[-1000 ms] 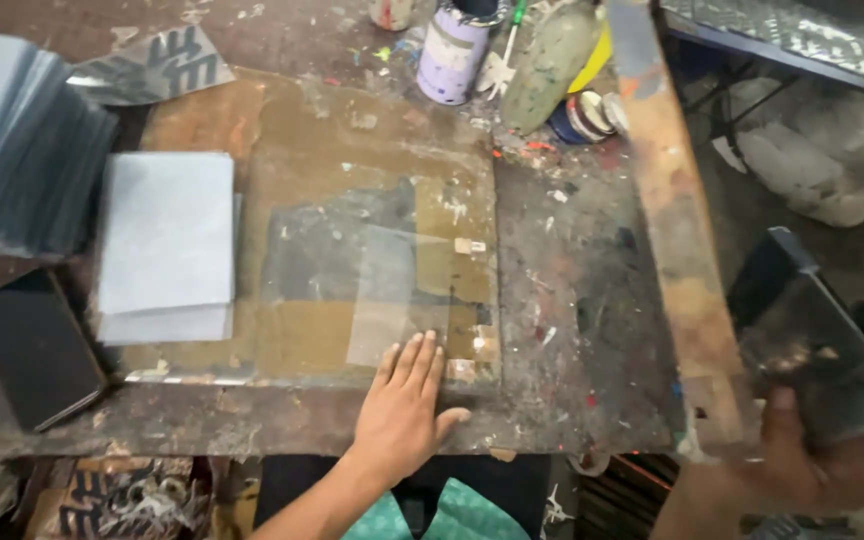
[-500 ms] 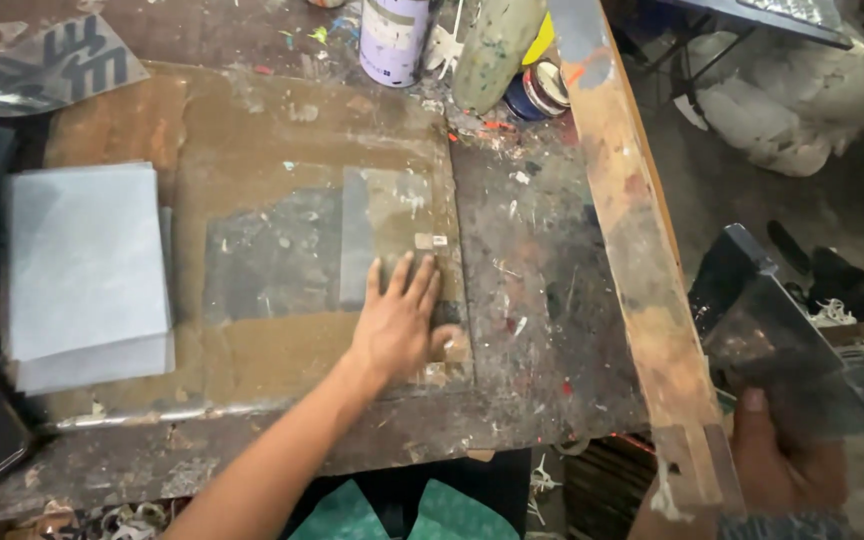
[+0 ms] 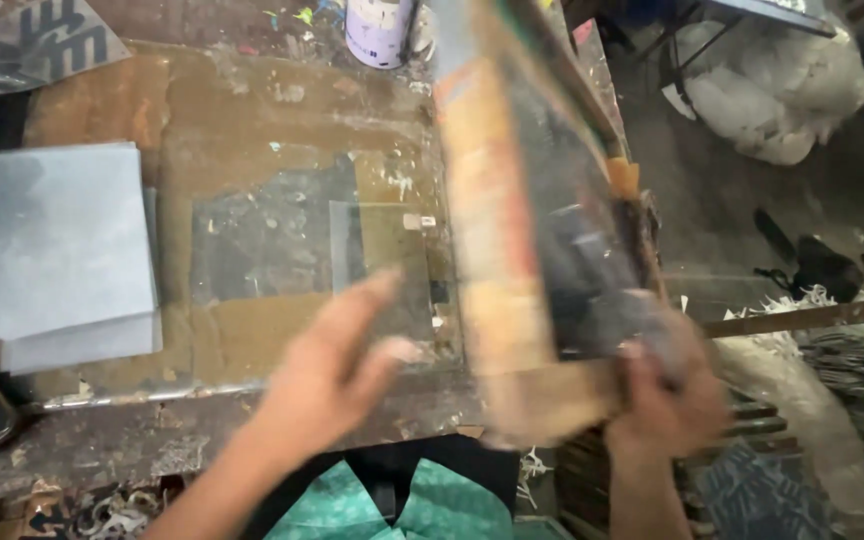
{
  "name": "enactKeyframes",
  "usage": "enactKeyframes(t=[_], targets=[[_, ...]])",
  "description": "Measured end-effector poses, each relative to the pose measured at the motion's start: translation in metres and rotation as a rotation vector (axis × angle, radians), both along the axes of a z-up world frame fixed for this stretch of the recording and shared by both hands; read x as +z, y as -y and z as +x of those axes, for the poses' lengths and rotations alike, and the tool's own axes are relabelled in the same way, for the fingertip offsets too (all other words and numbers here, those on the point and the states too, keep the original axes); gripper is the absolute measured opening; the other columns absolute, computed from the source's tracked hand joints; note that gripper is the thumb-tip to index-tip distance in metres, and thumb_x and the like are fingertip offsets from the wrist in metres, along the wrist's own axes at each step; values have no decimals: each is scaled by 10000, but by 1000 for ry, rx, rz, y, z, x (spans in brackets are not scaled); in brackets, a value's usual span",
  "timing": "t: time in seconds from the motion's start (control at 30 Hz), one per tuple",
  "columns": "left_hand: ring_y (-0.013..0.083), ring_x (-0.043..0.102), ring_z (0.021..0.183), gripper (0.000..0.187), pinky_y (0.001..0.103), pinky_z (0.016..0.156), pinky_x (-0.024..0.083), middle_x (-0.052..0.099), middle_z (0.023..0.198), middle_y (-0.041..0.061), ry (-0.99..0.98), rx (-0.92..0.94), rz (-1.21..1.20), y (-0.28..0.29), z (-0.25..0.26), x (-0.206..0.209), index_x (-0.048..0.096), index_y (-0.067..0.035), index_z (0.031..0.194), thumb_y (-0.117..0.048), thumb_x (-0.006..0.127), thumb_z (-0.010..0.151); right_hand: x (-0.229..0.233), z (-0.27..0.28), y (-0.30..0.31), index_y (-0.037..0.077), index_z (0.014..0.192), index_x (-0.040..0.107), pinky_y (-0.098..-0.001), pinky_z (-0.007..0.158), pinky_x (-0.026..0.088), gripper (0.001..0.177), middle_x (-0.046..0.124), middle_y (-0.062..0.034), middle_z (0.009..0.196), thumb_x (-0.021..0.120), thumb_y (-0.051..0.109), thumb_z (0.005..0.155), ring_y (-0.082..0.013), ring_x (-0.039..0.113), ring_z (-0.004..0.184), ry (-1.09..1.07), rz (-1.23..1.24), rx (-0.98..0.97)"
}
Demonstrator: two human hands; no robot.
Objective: The person performs screen printing by placing a white sheet under a wooden frame, pouring ink onto the screen, and using a squeegee to pull the ink across the mesh. The printed sheet is then removed and stacked, and the process is repeated.
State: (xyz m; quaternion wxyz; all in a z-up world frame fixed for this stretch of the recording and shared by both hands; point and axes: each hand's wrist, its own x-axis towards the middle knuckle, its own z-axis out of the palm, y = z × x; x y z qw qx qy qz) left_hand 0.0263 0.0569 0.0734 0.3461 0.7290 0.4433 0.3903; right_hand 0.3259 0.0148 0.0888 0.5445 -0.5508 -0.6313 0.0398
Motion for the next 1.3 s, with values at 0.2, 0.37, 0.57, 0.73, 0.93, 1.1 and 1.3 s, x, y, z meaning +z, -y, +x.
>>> enactKeyframes(t=[0.2, 0.37, 0.57, 0.73, 0.93, 1.1, 1.3], targets=[[187, 651, 1197, 447, 318, 1018, 494, 751, 1287, 68, 319, 356, -385, 6, -41, -3, 628, -80, 1424, -279, 560, 1030, -41, 17, -27, 111, 1134, 760, -369, 739, 618, 338, 771, -84, 1158, 664, -28, 841, -252, 766, 938, -81, -667, 91], [236, 717, 1108, 500, 342, 935, 537, 765, 1196, 135, 196, 568, -469, 3, -36, -84, 657, -52, 1330, -373, 665, 946, -87, 20, -7, 84, 1148, 763, -318, 926, 584, 425, 759, -101, 1212, 684, -8, 741, -261, 732, 1084, 421, -424, 298], [417, 693, 985, 560, 480, 844, 545, 725, 1051, 246, -345, 603, -383, -14, -44, -76, 694, -109, 1287, -505, 682, 891, -77, -24, -51, 93, 1111, 779, -336, 826, 579, 324, 778, -102, 1043, 731, 87, 791, -269, 747, 937, 279, -744, 483], [388, 688, 1004, 480, 465, 860, 547, 731, 1075, 189, -344, 425, -191, -63, -41, -50, 700, -94, 1232, -459, 670, 921, -97, -57, -136, 100, 1121, 758, -366, 859, 563, 332, 753, -103, 1067, 731, 91, 790, -290, 714, 967, 523, -356, 637], [285, 604, 1222, 380, 492, 1092, 395, 697, 1210, 132, -540, 25, 275, -127, -34, -90, 654, -67, 1180, -338, 681, 916, -113, -89, -195, 91, 1175, 740, -378, 986, 544, 414, 732, -118, 1236, 704, 8, 771, -304, 693, 1158, 238, -408, 657], [373, 589, 1193, 418, 462, 1082, 400, 659, 1245, 178, -426, 15, 204, -64, -29, -108, 609, -21, 1216, -261, 681, 881, -112, -85, -128, 48, 1187, 735, -427, 1057, 516, 509, 690, -115, 1314, 697, 14, 680, -338, 653, 1216, 513, -231, 604], [360, 583, 1247, 441, 527, 1117, 378, 630, 1267, 186, -384, 17, 253, 62, -18, -96, 573, 3, 1224, -176, 681, 835, -94, -80, -4, 59, 1180, 739, -484, 1108, 469, 548, 719, -123, 1264, 636, -12, 646, -323, 664, 1205, 410, -373, 580]])
